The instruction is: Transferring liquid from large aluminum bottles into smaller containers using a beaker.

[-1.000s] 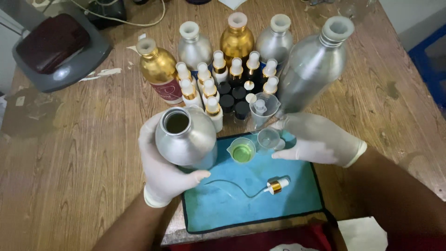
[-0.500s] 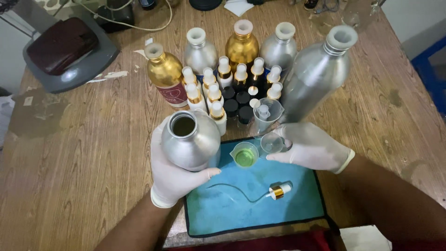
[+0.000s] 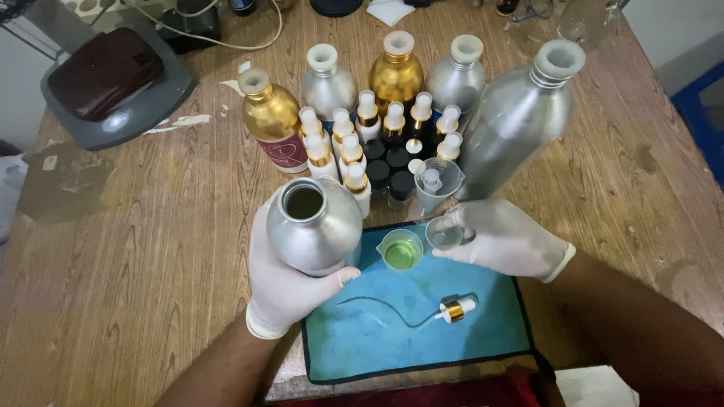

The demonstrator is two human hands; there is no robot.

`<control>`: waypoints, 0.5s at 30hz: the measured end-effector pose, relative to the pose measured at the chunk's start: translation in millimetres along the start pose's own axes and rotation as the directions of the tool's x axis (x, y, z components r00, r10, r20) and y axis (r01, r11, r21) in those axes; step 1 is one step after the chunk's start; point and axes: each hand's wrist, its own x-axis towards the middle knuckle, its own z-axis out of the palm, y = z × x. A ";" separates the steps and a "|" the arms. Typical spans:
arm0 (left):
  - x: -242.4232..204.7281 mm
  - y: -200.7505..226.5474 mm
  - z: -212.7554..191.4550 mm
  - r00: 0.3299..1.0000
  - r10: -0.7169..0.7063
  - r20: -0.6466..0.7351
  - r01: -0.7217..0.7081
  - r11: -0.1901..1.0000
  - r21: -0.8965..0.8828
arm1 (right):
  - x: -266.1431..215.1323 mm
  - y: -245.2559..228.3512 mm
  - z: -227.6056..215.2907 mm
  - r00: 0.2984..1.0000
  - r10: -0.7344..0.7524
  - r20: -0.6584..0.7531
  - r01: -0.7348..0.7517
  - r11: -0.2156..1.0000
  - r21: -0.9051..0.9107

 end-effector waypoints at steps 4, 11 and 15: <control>-2.4 3.3 -1.9 1.000 0.005 0.007 -0.004 0.999 -0.048 | 2.6 -3.2 1.0 1.000 0.011 -0.008 -0.013 0.985 -0.174; -2.7 -0.4 -4.6 0.999 0.033 0.000 -0.033 0.999 0.025 | -1.4 3.7 3.4 0.995 -0.070 -0.074 0.064 0.996 -0.068; -1.4 0.4 -5.9 1.000 -0.001 0.026 0.002 0.999 -0.039 | -4.5 0.7 1.1 0.992 -0.074 -0.102 0.072 0.997 -0.021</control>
